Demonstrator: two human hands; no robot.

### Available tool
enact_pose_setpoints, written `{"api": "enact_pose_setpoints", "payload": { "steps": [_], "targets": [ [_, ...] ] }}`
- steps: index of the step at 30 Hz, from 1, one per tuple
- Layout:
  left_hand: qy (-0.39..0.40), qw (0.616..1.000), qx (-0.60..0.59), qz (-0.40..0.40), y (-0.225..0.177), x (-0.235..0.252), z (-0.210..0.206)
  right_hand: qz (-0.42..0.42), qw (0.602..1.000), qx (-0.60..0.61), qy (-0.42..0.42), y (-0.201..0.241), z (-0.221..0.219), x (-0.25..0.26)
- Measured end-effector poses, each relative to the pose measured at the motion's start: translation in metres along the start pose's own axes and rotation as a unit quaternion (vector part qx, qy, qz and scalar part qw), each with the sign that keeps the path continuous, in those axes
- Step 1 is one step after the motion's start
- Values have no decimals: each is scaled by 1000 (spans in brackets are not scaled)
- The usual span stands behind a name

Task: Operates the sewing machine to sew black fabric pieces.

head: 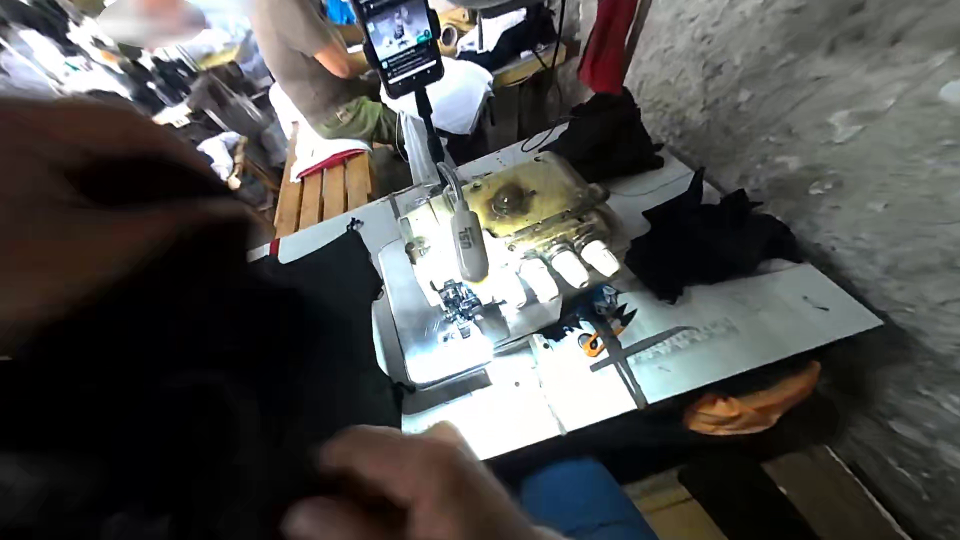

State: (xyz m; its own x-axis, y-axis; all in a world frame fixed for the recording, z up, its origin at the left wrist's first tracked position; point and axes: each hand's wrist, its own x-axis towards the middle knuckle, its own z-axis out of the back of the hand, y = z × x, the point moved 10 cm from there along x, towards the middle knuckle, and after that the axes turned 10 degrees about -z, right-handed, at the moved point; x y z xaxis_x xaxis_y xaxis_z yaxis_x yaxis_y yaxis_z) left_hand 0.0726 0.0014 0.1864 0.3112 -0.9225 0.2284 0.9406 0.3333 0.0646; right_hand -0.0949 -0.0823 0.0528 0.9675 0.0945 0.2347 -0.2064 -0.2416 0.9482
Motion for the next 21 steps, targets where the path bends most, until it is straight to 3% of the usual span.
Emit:
{"api": "enact_pose_setpoints", "payload": {
  "steps": [4, 7, 10, 15, 21],
  "targets": [
    [3, 981, -178, 79, -35, 1, -166, -215, 968, -124, 29, -106, 98, -50],
    [-57, 959, -233, 152, -48, -11, -217, -240, 924, -287, 82, -145, 128, -66],
    [-114, 953, -214, 184, -50, -22, -229, -203, 921, -332, 7, -154, 135, -52],
    [-175, 944, -243, 139, -58, -31, -213, -132, 960, -152, -196, -156, 121, -36],
    [-187, 950, -225, 110, -62, -33, -206, -119, 974, -33, -188, -144, 116, -36]
  ]
}}
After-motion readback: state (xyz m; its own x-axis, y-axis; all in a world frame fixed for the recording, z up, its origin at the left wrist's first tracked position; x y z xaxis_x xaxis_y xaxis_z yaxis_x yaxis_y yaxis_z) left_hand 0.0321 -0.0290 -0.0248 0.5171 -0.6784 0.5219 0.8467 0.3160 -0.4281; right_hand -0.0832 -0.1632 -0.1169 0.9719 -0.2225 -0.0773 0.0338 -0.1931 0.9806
